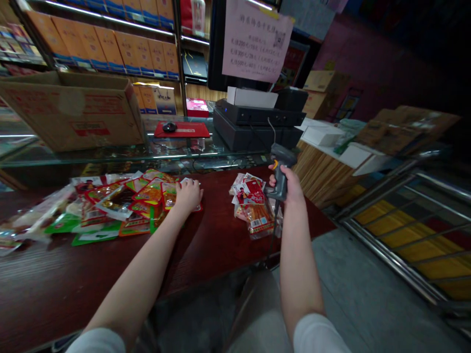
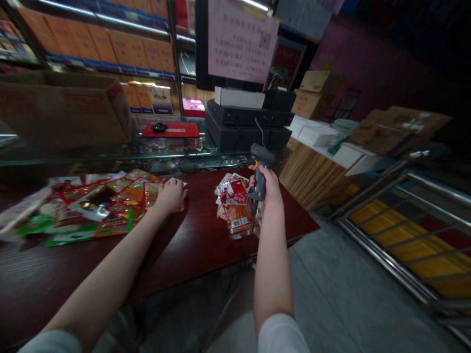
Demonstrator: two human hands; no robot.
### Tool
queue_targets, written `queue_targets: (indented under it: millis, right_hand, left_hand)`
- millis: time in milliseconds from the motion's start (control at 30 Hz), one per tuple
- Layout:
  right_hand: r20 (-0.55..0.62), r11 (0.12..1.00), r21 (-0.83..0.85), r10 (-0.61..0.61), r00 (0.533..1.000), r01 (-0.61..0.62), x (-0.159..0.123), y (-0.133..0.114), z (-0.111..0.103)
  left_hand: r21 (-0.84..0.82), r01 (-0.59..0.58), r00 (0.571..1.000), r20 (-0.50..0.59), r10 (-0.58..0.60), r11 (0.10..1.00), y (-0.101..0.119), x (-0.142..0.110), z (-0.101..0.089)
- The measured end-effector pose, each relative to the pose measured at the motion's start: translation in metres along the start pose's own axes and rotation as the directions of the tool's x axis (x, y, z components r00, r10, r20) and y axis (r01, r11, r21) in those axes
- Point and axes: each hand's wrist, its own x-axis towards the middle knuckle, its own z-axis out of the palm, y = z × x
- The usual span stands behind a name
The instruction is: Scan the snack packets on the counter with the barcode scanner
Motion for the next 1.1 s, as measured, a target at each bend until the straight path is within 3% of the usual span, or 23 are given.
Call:
queue_targets:
  millis: [100, 167, 233, 333, 400, 467, 567, 667, 733, 800, 933, 1100]
  right_hand:
    - [0.047, 0.995, -0.082, 0.066, 0.997, -0.062, -0.001, -0.001, -0.013]
    - [0.072, 0.985, -0.131, 0.120, 0.990, -0.110, -0.002, 0.003, -0.020]
    - [0.096, 0.972, -0.178, 0.175, 0.980, -0.156, -0.003, 0.008, -0.026]
    - [0.107, 0.965, -0.190, 0.201, 0.974, -0.178, -0.007, 0.019, -0.031]
    - [0.098, 0.973, -0.153, 0.191, 0.977, -0.175, -0.009, 0.028, -0.032]
    - [0.076, 0.976, -0.115, 0.194, 0.978, -0.185, -0.011, 0.037, -0.032]
    - [0.054, 0.969, -0.113, 0.227, 0.972, -0.220, -0.012, 0.044, -0.029]
    - [0.057, 0.968, -0.147, 0.216, 0.975, -0.205, -0.016, 0.040, -0.025]
    - [0.075, 0.974, -0.158, 0.178, 0.981, -0.164, -0.022, 0.033, -0.019]
    - [0.128, 0.968, -0.186, 0.192, 0.973, -0.166, -0.031, 0.025, -0.010]
    - [0.268, 0.933, -0.265, 0.312, 0.911, -0.242, -0.051, 0.022, 0.018]
    - [0.375, 0.937, -0.248, 0.327, 0.867, -0.246, -0.065, 0.039, 0.059]
  left_hand:
    - [-0.272, -0.098, 0.989, 0.081, 0.124, 0.957, 0.033, 0.005, 0.005]
    - [-0.414, -0.069, 0.956, 0.232, 0.178, 0.908, 0.059, 0.009, 0.010]
    - [-0.439, 0.000, 0.927, 0.336, 0.165, 0.898, 0.082, 0.013, 0.015]
    - [-0.406, 0.087, 0.943, 0.327, 0.056, 0.910, 0.102, 0.016, 0.027]
    - [-0.469, 0.120, 0.960, 0.280, 0.018, 0.875, 0.105, 0.018, 0.037]
    - [-0.629, 0.129, 0.978, 0.210, 0.008, 0.766, 0.100, 0.021, 0.047]
    - [-0.886, 0.081, 0.994, 0.041, -0.097, 0.457, 0.087, 0.028, 0.056]
    - [-0.995, -0.018, 0.945, -0.051, -0.324, 0.102, 0.071, 0.036, 0.051]
    - [-0.993, -0.100, 0.899, -0.063, -0.433, -0.064, 0.058, 0.040, 0.041]
    - [-0.971, -0.182, 0.863, -0.082, -0.499, -0.156, 0.044, 0.042, 0.030]
    - [-0.925, -0.249, 0.820, -0.044, -0.570, -0.287, 0.014, 0.039, 0.013]
    - [-0.905, -0.257, 0.781, 0.011, -0.624, -0.338, -0.008, 0.029, 0.011]
